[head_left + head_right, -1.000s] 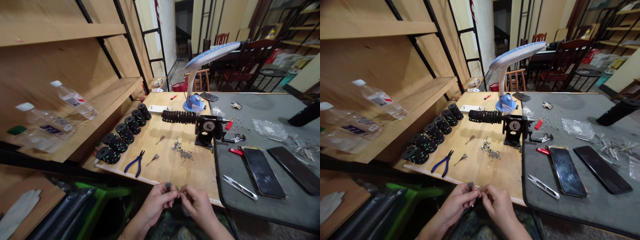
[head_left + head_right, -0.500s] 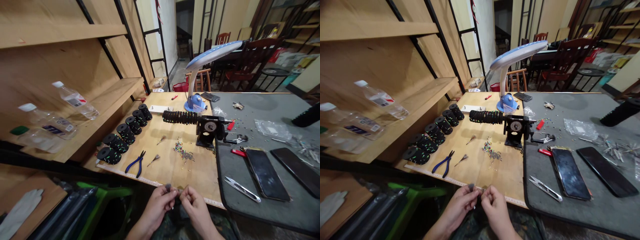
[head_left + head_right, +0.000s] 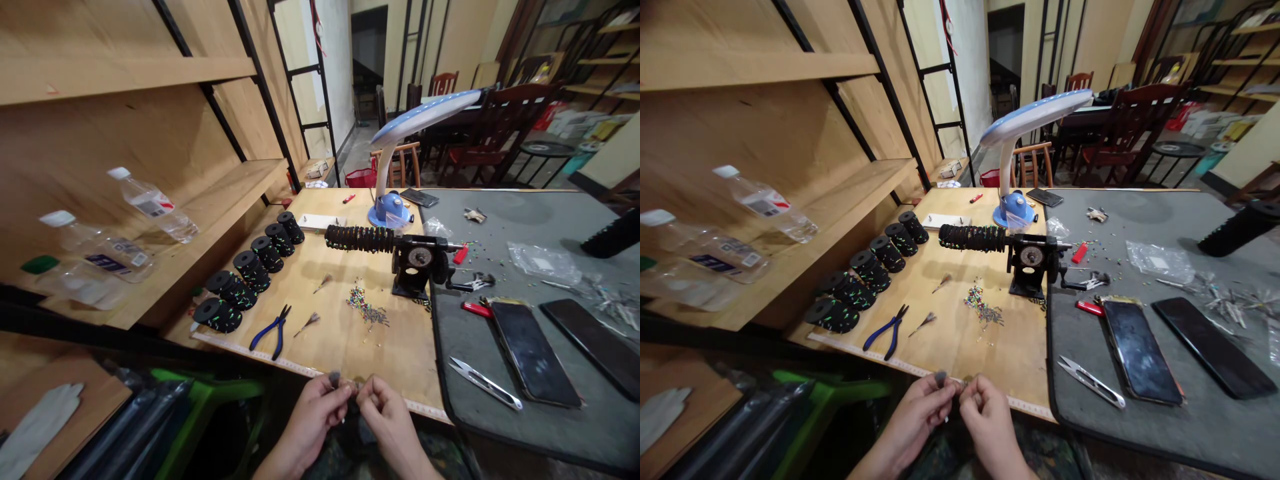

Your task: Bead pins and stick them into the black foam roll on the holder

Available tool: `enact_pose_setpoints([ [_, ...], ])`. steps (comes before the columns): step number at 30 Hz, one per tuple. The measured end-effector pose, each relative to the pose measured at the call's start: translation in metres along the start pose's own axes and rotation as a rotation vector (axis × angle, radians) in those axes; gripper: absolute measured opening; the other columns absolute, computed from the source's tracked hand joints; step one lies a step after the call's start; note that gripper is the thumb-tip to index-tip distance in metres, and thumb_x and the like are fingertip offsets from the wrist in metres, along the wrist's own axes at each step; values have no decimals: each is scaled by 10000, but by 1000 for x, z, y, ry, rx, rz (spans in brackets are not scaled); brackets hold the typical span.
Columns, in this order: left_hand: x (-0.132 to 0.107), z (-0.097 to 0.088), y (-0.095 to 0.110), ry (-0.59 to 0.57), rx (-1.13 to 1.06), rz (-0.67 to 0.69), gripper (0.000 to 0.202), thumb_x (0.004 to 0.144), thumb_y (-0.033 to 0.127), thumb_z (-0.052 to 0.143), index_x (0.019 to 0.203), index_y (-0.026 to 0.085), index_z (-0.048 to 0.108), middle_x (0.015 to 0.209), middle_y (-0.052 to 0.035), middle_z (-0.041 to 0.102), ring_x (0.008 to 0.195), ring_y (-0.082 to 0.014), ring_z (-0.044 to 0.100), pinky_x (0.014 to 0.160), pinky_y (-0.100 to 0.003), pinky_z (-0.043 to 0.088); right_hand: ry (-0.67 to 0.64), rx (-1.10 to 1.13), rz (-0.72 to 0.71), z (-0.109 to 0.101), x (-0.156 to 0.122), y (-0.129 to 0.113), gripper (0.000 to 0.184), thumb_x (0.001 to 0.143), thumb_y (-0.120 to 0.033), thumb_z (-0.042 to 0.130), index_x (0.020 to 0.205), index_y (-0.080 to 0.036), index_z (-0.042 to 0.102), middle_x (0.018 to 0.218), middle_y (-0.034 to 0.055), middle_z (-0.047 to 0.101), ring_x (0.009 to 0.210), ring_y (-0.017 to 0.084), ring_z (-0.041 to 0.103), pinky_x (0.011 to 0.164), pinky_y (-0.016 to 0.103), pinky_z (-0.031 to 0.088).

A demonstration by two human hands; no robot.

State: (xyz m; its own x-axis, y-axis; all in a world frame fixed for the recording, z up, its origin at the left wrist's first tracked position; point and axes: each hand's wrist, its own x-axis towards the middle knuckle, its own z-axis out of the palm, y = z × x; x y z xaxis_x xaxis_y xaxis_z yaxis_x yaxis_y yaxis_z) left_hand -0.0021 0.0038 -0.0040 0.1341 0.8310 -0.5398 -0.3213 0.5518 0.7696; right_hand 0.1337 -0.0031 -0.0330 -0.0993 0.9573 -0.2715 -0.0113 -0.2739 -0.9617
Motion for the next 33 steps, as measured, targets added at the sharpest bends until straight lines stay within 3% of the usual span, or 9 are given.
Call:
enact_pose_setpoints([
  [10,-2,4,3,7,151,63,350,634,431,778,696,114,645,499,50,469,432,-52,333,428,-192,164,-20,1,28,-3,-2,-14,245,714,-388,564,602,-215,431,517,-87,328,480,95,282,471,218,232],
  [15,-3,4,4,40,371,214,369,677,477,732,699,119,647,573,7,554,479,-92,443,481,-205,325,-30,-31,4,-3,-1,-14,273,769,-421,547,635,-201,457,549,-73,372,506,101,322,490,220,267],
  [25,-5,2,6,73,615,313,276,775,396,649,672,142,687,572,-15,550,532,-139,470,502,-219,343,-35,-110,-93,-8,0,-5,297,834,-446,549,729,-169,577,596,-37,499,538,118,421,517,226,325],
  [33,-3,-1,2,75,712,390,249,784,366,645,683,154,726,621,-50,638,593,-175,517,548,-232,355,-61,-5,-24,-7,3,-14,297,780,-466,593,792,-169,601,577,-49,488,516,115,406,514,226,319],
])
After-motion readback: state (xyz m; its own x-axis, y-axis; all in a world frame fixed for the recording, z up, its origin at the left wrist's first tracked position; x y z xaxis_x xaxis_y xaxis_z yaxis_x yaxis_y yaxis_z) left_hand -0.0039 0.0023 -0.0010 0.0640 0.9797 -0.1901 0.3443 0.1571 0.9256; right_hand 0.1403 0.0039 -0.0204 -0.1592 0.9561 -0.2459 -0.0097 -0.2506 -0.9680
